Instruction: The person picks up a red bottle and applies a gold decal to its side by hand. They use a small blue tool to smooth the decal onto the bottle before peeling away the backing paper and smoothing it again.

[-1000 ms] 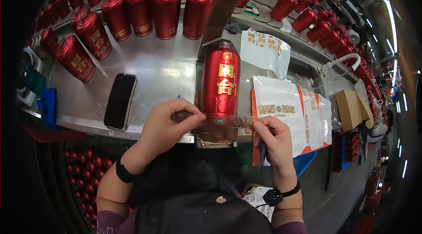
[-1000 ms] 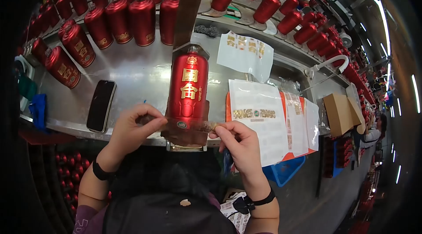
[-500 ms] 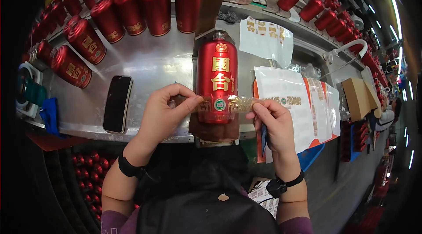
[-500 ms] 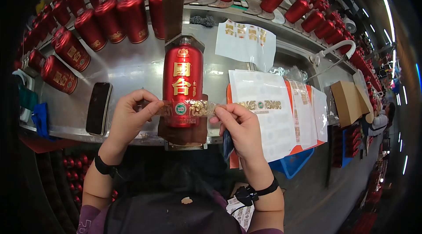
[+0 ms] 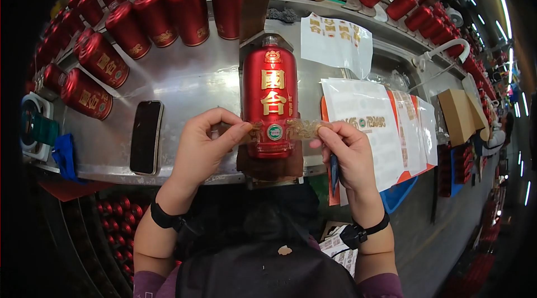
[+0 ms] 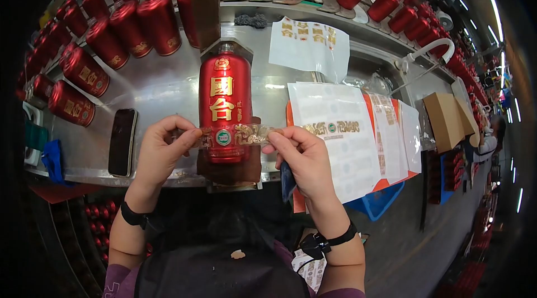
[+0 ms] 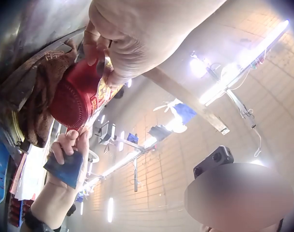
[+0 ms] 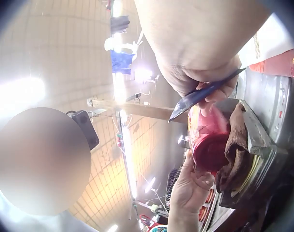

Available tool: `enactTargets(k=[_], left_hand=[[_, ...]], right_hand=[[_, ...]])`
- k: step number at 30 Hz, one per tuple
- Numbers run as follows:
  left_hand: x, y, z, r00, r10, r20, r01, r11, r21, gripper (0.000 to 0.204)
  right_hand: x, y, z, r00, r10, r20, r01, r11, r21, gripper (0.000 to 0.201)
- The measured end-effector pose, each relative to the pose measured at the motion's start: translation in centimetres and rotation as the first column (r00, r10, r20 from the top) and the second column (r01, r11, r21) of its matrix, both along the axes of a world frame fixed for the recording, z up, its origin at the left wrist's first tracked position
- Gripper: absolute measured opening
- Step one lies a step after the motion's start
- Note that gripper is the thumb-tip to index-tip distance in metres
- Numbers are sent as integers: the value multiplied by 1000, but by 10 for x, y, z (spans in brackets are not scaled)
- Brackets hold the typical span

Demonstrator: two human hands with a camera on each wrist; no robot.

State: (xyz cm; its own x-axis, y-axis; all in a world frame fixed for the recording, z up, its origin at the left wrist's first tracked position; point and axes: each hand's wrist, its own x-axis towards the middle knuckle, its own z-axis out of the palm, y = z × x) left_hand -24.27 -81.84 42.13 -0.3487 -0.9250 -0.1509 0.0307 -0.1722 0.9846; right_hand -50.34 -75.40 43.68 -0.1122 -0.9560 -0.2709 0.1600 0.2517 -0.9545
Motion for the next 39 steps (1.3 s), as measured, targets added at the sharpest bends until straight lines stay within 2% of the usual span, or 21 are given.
enactTargets(k=[10,13,16,27,29,30,33,36,39], left_hand=[[-2,-1,-3,999,12,-35,-12,1000,-9,9],[-2,-3,-5,999,22,33,-21,999,-29,8],[-1,-3,-9,1000,20,-6,-20,1000,-18,8],[0,-5,-22,997,72,16,-71,996,-52,9],[-3,-3,-21,981,191,15,-188,975,-115,22],[2,-5,-29,976,206,73,-195,972,-132,32],[5,-5,-31,959,272,78,-262,958,-118,38],[1,-2,-32,972,232,27,-230,972,-51,48],[-6,-2,-35,992,81,101,-70,991,-115,71]], right_hand=[[6,-2,2,1000,-29,-5,30,999,28,12],[2,-2,-2,1000,-1,-12,1,1000,26,17],[1,-3,-7,999,25,26,-25,1000,8,16],[-4,-8,-31,997,35,-74,-33,999,20,18],[-2,-8,-27,996,-54,-74,57,998,32,19],[-7,-8,-32,992,-60,-113,61,998,7,23],[-19,-8,-33,991,-85,-104,83,996,-22,29],[-18,-8,-24,988,-119,-102,115,992,-46,33],[-6,-11,-16,992,-60,-109,55,997,-50,38]])
